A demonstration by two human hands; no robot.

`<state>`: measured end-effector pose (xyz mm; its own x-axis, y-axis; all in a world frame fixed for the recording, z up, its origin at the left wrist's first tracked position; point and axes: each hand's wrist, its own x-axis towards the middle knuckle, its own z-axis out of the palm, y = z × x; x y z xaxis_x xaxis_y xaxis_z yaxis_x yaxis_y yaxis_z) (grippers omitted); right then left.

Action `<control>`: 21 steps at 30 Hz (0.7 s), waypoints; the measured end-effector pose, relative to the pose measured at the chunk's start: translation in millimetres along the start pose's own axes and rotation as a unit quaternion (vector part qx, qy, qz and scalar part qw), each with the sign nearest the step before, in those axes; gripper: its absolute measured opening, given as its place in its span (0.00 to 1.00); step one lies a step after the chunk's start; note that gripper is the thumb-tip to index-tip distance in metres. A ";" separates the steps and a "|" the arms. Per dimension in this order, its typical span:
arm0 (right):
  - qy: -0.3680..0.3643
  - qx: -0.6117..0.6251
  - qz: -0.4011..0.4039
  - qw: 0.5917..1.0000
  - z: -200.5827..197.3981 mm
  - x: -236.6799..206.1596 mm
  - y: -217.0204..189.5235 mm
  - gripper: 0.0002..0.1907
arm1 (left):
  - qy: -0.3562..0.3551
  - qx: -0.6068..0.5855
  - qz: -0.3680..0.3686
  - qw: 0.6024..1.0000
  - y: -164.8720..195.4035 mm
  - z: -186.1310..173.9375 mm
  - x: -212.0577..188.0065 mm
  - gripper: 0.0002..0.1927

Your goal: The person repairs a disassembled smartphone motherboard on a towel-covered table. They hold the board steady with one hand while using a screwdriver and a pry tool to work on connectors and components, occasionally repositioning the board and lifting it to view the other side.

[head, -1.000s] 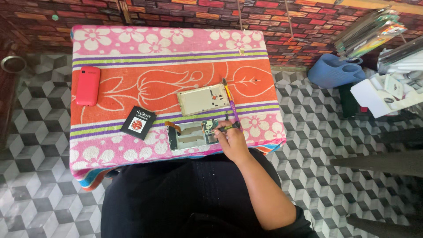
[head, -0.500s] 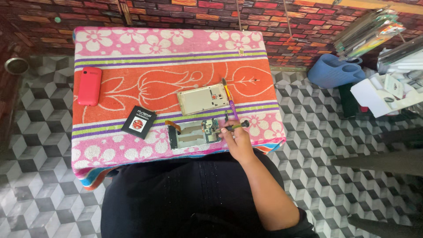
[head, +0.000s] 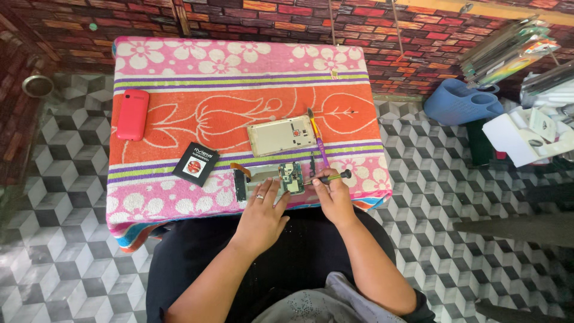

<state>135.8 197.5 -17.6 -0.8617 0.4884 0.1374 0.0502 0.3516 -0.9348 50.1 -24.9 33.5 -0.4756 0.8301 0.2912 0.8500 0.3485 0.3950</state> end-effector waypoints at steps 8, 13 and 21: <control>-0.023 -0.083 -0.002 0.996 3.1 0.7 -10.6 0.10 | -0.057 0.010 -0.039 0.998 -9.5 11.9 2.4 0.35; -0.005 -0.016 0.020 1.000 6.6 6.3 -5.9 0.10 | -0.056 0.019 -0.031 0.998 -13.6 13.8 0.0 0.35; 0.021 -0.092 -0.003 0.996 13.1 11.2 -15.0 0.11 | -0.055 0.017 -0.027 0.998 -16.7 14.6 -1.1 0.34</control>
<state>118.8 187.3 -6.3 -0.8407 0.5174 0.1598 0.1404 0.4933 -0.8585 39.7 -25.3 13.9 -0.4946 0.8520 0.1717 0.8322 0.4073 0.3763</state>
